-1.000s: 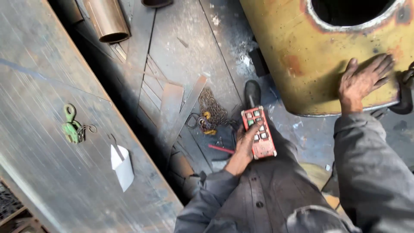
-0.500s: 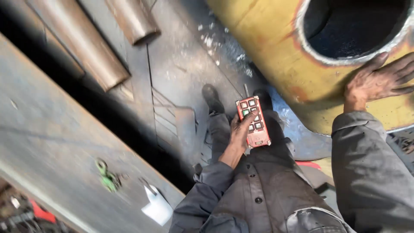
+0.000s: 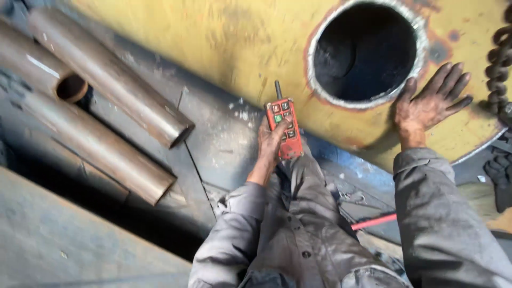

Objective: The person maneuvers a large metal cylinder using a control pendant to operate a crane and uses a metal rod to reach inside the object. The person handles the pendant to rotate the suspended cylinder and uses the rod to pry at the interior surface.

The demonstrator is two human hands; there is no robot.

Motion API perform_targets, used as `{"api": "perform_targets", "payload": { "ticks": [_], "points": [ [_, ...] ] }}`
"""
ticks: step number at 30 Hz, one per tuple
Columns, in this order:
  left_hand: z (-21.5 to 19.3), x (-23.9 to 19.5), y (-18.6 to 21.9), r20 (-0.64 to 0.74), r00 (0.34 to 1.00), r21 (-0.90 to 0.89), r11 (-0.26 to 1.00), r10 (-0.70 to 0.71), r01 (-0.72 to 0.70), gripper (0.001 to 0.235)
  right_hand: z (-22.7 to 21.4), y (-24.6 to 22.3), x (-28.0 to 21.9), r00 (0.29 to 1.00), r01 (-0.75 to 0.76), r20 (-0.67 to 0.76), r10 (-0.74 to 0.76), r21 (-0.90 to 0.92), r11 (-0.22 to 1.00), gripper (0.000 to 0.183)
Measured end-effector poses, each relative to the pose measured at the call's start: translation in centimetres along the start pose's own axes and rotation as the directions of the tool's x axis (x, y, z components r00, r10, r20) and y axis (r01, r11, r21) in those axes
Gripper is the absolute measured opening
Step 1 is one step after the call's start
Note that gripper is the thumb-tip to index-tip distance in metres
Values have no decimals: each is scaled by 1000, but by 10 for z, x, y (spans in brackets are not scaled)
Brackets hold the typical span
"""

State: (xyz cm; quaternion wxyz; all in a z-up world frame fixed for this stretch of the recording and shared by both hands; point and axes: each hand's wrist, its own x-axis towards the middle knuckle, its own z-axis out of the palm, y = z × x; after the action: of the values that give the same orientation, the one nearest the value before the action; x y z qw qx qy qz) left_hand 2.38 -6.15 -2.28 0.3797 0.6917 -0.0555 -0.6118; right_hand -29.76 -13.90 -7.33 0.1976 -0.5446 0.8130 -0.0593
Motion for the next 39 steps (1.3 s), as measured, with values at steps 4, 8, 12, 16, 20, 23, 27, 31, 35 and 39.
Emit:
{"api": "perform_targets", "payload": {
  "ticks": [4, 8, 12, 16, 20, 23, 27, 31, 35, 39],
  "points": [
    [14, 18, 15, 111, 990, -29, 996, 89, -86, 40, 1, 3, 3, 998, 36, -47, -34, 47, 998, 83],
    [14, 50, 23, 177, 977, 29, 992, 119, -126, 40, 8, 14, 3, 995, 45, -96, -38, 73, 996, 83],
    [14, 102, 38, 208, 962, 169, 962, 177, -213, 39, 17, 23, 9, 993, 51, -108, -42, 82, 995, 82],
    [15, 134, 55, 298, 923, 221, 923, 242, -314, 38, 25, 27, 6, 993, 32, -117, -25, 58, 998, 80],
    [19, 139, 68, 306, 915, 305, 883, 263, -356, 45, 29, 31, 9, 993, 35, -112, -33, 19, 999, 78],
    [11, 126, 64, 302, 917, 255, 905, 259, -339, 48, 36, 35, -3, 995, 41, -88, -40, 6, 999, 77],
    [24, 129, 72, 284, 928, 259, 912, 241, -317, 50, 39, 38, 8, 986, 65, -154, -68, -26, 998, 77],
    [23, 135, 67, 282, 933, 173, 945, 222, -277, 45, 44, 41, 5, 983, 66, -168, -70, -27, 997, 75],
    [24, 135, 67, 283, 930, 157, 945, 234, -285, 44, 40, 38, 6, 980, 81, -183, -81, -8, 997, 76],
    [24, 138, 65, 249, 944, 185, 946, 217, -266, 42, 34, 33, 7, 986, 62, -157, -59, 10, 998, 78]
  ]
}}
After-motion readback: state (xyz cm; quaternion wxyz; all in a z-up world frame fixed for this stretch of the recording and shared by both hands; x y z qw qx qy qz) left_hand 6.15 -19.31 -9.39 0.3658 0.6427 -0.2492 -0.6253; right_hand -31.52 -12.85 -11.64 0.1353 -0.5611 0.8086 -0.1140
